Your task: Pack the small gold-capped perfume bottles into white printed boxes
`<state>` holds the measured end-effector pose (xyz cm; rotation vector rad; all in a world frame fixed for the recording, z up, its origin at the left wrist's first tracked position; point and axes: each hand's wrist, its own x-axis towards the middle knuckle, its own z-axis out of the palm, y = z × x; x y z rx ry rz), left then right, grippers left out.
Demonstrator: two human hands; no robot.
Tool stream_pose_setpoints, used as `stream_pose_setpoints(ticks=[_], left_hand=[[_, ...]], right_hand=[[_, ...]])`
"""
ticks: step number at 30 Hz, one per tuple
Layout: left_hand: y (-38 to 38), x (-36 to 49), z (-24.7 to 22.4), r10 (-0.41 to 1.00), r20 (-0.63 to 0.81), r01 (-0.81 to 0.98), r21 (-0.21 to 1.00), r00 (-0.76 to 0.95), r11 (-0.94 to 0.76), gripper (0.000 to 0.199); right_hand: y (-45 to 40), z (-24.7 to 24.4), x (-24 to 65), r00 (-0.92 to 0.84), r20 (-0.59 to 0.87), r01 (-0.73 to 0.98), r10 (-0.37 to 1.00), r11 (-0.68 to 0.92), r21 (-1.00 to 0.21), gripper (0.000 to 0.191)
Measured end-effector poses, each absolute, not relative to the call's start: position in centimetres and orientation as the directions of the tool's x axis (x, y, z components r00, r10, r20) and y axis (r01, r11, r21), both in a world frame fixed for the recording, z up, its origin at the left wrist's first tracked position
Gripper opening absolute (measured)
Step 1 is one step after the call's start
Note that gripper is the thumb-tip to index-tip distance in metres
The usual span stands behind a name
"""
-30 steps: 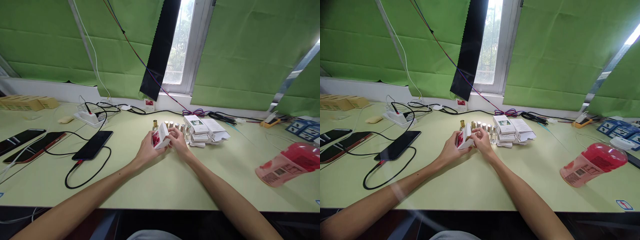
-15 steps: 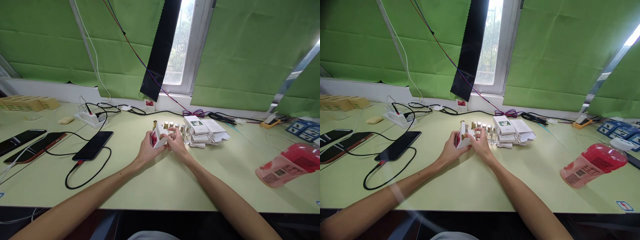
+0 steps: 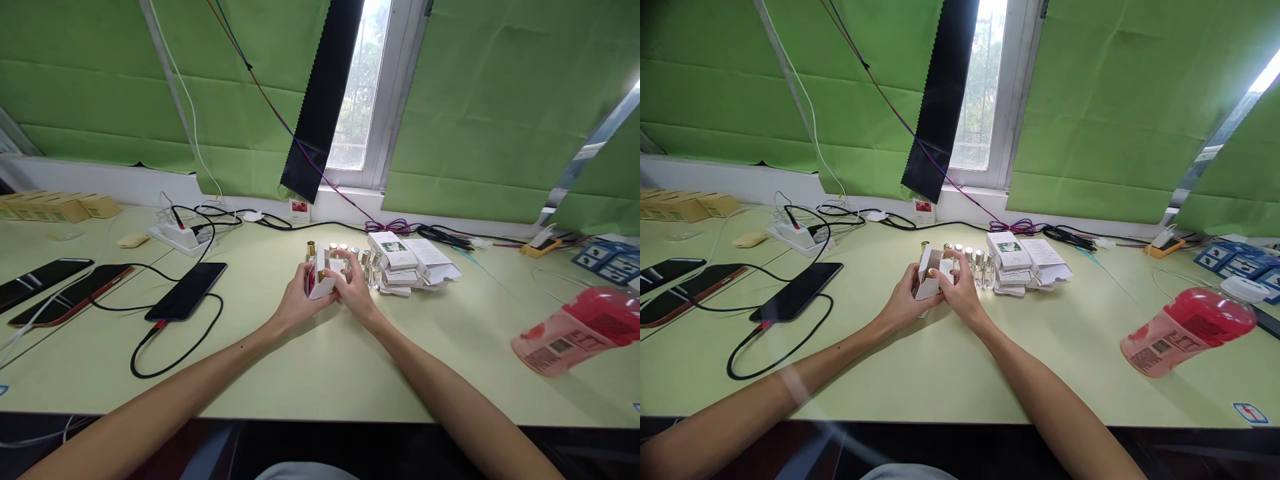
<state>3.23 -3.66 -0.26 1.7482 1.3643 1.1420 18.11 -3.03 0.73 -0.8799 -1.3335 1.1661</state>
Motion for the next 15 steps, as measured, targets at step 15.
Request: stream_pose_setpoints(ticks=[15], left_hand=[[-3.8,3.25,0.13,0.947,0.256,0.283,0.909,0.196,-0.304,0.055]], right_hand=[[-3.59,1.17,18.21,-0.093,0.338,-0.04,0.937,0.335,-0.941,0.055]])
